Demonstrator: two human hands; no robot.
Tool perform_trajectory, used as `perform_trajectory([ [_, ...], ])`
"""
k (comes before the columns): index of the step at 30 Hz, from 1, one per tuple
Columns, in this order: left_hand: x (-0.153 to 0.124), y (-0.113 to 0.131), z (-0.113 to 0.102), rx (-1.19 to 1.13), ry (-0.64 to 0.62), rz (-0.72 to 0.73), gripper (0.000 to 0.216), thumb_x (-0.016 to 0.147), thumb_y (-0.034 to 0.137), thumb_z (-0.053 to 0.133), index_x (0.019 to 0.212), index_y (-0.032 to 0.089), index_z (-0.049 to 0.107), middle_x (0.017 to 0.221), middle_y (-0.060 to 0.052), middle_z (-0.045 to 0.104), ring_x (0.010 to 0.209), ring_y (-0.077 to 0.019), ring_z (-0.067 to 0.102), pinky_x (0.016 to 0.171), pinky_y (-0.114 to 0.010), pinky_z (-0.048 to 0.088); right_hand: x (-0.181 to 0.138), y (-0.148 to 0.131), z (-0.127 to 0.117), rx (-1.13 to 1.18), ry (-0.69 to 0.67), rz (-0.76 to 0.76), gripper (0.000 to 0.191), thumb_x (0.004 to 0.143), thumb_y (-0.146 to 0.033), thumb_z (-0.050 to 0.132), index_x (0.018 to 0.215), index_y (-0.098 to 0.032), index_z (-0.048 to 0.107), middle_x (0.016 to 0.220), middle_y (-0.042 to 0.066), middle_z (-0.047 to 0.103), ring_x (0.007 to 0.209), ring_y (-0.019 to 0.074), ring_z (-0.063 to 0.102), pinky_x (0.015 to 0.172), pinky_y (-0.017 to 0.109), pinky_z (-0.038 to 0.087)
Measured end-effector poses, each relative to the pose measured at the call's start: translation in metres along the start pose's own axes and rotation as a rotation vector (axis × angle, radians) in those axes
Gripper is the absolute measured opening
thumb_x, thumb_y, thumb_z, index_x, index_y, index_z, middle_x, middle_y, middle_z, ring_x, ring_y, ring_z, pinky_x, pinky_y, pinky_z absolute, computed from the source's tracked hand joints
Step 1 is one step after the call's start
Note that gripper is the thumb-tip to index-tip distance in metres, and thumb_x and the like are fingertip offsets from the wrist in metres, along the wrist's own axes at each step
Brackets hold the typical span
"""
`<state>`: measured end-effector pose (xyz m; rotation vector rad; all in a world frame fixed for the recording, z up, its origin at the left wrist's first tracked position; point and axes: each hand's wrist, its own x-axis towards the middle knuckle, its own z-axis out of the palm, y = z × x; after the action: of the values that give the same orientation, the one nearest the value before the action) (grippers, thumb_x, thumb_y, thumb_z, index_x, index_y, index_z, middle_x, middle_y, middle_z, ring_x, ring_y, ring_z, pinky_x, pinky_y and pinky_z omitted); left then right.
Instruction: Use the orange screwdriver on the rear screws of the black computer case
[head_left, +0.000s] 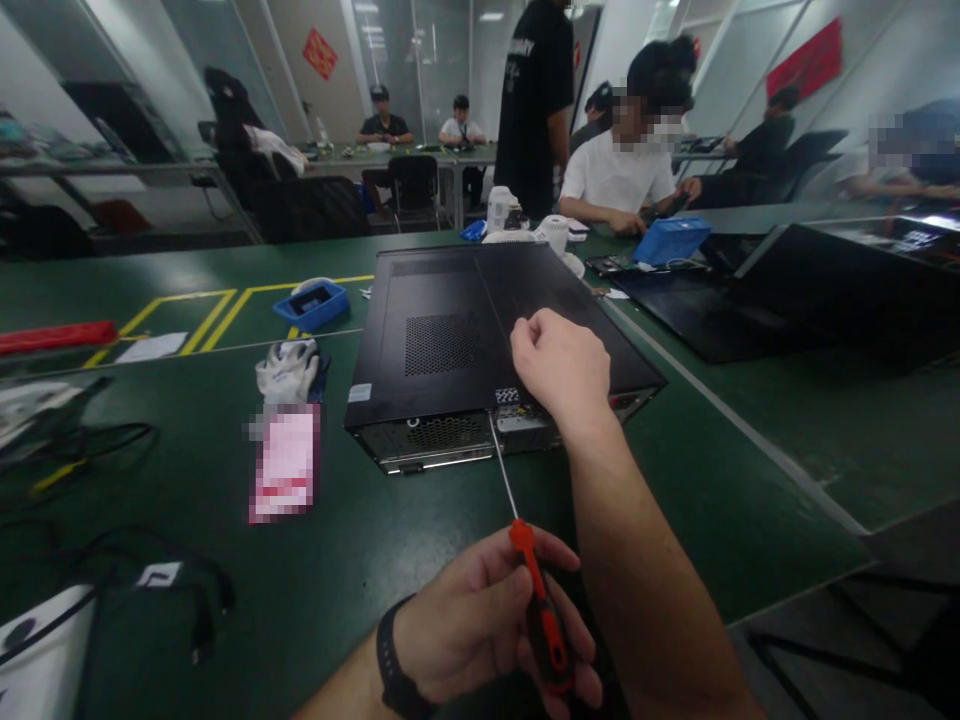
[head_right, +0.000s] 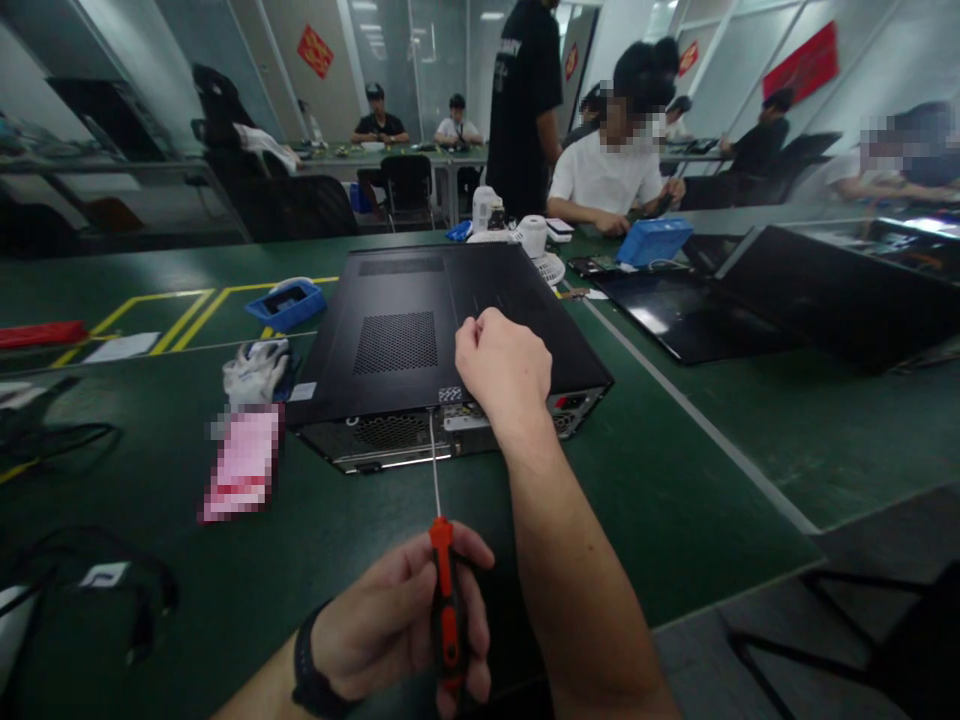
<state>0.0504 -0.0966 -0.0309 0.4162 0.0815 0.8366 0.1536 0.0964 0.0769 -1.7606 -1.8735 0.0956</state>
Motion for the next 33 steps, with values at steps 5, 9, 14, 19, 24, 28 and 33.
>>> perform_trajectory([
  [5, -0.003, 0.006, 0.007, -0.018, 0.016, -0.048, 0.032, 0.093, 0.025, 0.074, 0.124, 0.016, 0.07, 0.109, -0.012, 0.08, 0.098, -0.0257, 0.08, 0.073, -0.028, 0.064, -0.002, -0.001, 0.001, -0.021, 0.016, -0.01, 0.038, 0.098, -0.045, 0.045, 0.092, -0.02, 0.073, 0.079, 0.01, 0.07, 0.073, 0.0212, 0.062, 0.076, 0.037, 0.047],
  [9, -0.003, 0.001, 0.002, 0.008, 0.046, -0.014, 0.023, 0.091, 0.026, 0.079, 0.111, 0.017, 0.072, 0.102, -0.008, 0.081, 0.09, -0.0227, 0.081, 0.067, -0.025, 0.064, -0.002, -0.003, 0.0, -0.04, 0.004, -0.005, 0.037, 0.098, -0.044, 0.046, 0.091, -0.02, 0.072, 0.079, 0.01, 0.069, 0.073, 0.0219, 0.062, 0.076, 0.039, 0.047],
  [14, -0.002, -0.012, -0.007, -0.002, 0.05, 0.043, 0.025, 0.089, 0.027, 0.082, 0.107, 0.021, 0.065, 0.102, -0.008, 0.082, 0.087, -0.022, 0.082, 0.064, -0.021, 0.061, -0.002, -0.004, -0.001, -0.046, 0.006, -0.009, 0.038, 0.098, -0.045, 0.046, 0.092, -0.02, 0.073, 0.077, 0.01, 0.069, 0.072, 0.0223, 0.062, 0.074, 0.039, 0.047],
  [19, -0.004, -0.008, -0.002, -0.045, 0.078, 0.017, 0.027, 0.092, 0.033, 0.079, 0.113, 0.02, 0.068, 0.101, -0.008, 0.083, 0.09, -0.022, 0.082, 0.073, -0.026, 0.063, -0.002, -0.004, -0.001, -0.063, 0.0, -0.009, 0.038, 0.098, -0.045, 0.046, 0.093, -0.02, 0.073, 0.078, 0.01, 0.07, 0.073, 0.0229, 0.064, 0.074, 0.038, 0.047],
  [24, -0.005, 0.002, 0.008, -0.051, 0.086, -0.051, 0.031, 0.09, 0.023, 0.079, 0.118, 0.013, 0.073, 0.111, -0.013, 0.082, 0.102, -0.0237, 0.08, 0.083, -0.027, 0.063, -0.003, -0.005, -0.001, -0.087, -0.005, -0.015, 0.039, 0.099, -0.045, 0.044, 0.095, -0.02, 0.073, 0.083, 0.011, 0.072, 0.075, 0.0241, 0.066, 0.076, 0.038, 0.047],
  [28, -0.004, -0.005, 0.002, -0.055, 0.068, 0.015, 0.024, 0.088, 0.016, 0.08, 0.109, 0.015, 0.069, 0.104, -0.008, 0.082, 0.094, -0.0211, 0.082, 0.075, -0.023, 0.063, -0.004, -0.007, -0.002, -0.105, -0.006, -0.014, 0.038, 0.099, -0.043, 0.044, 0.097, -0.02, 0.074, 0.085, 0.012, 0.074, 0.076, 0.0233, 0.067, 0.075, 0.036, 0.047],
  [33, -0.004, -0.011, -0.004, -0.084, 0.013, 0.076, 0.032, 0.086, 0.013, 0.083, 0.109, 0.02, 0.063, 0.103, -0.006, 0.082, 0.089, -0.0201, 0.082, 0.063, -0.017, 0.06, -0.004, -0.008, -0.003, -0.114, -0.006, -0.015, 0.038, 0.099, -0.043, 0.044, 0.097, -0.02, 0.074, 0.086, 0.013, 0.075, 0.075, 0.0244, 0.068, 0.072, 0.037, 0.046],
])
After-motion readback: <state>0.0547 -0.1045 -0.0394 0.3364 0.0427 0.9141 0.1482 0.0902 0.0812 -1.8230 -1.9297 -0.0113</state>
